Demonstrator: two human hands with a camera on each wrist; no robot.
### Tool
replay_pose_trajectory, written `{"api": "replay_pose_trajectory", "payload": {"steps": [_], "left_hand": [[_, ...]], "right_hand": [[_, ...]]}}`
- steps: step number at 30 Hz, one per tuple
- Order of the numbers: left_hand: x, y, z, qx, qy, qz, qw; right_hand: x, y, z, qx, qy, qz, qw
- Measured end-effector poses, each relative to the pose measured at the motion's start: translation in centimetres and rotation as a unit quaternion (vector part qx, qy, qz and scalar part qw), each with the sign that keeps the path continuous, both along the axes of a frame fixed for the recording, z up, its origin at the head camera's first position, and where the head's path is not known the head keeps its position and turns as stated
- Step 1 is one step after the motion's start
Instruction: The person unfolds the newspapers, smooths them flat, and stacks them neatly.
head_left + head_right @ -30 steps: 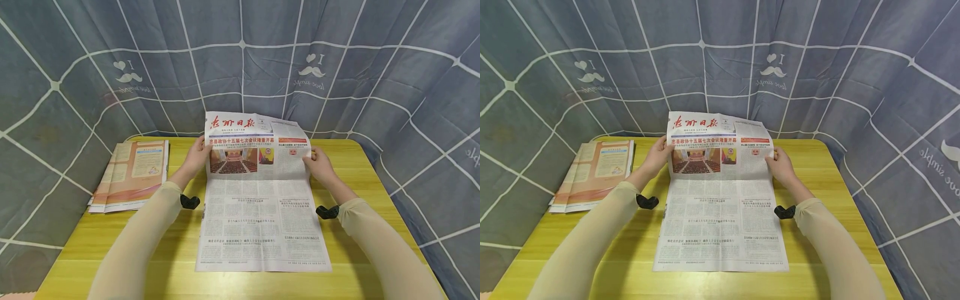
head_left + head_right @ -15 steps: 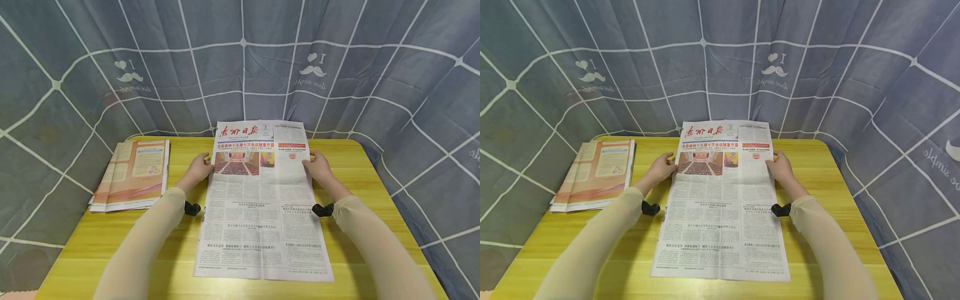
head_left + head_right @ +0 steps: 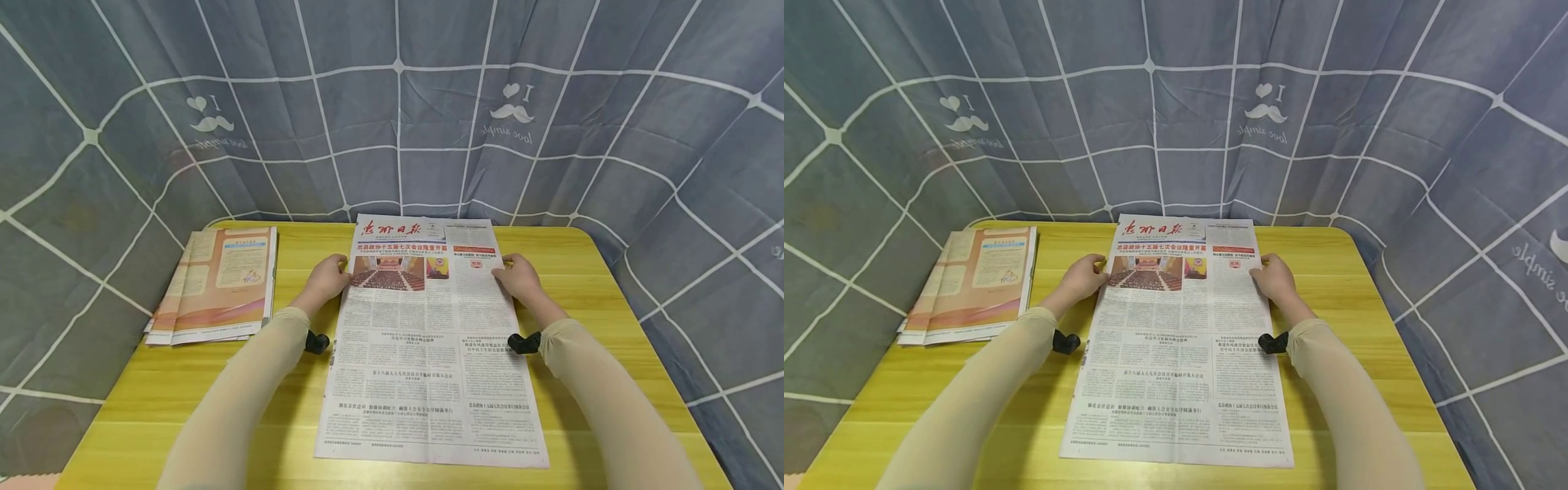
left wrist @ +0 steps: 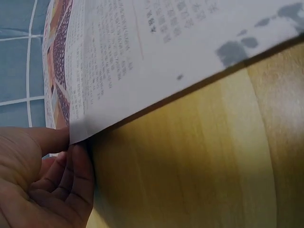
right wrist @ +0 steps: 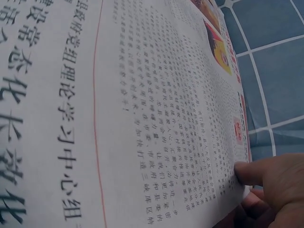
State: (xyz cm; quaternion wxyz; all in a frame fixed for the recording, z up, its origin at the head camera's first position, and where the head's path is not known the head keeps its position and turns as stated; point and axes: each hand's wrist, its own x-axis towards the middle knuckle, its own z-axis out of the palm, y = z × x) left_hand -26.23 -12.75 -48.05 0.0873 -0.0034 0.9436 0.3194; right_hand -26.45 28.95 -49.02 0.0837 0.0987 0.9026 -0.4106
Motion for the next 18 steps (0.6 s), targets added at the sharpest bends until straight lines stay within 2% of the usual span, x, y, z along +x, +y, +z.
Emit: {"api": "replay_pose_trajectory", "payload": {"steps": [12,18], "left_hand": [[0.5,0.6,0.1,-0.063,0.016,-0.033,0.9974],[1.0,1.6,0.3,-0.146,0.067,-0.072,0.9844]], "right_hand": [[0.0,0.0,-0.2,0.026,0.008,0.005,1.0],[0.1,-0.1,-0.2,0.03,0.004,0.004,1.0]]}}
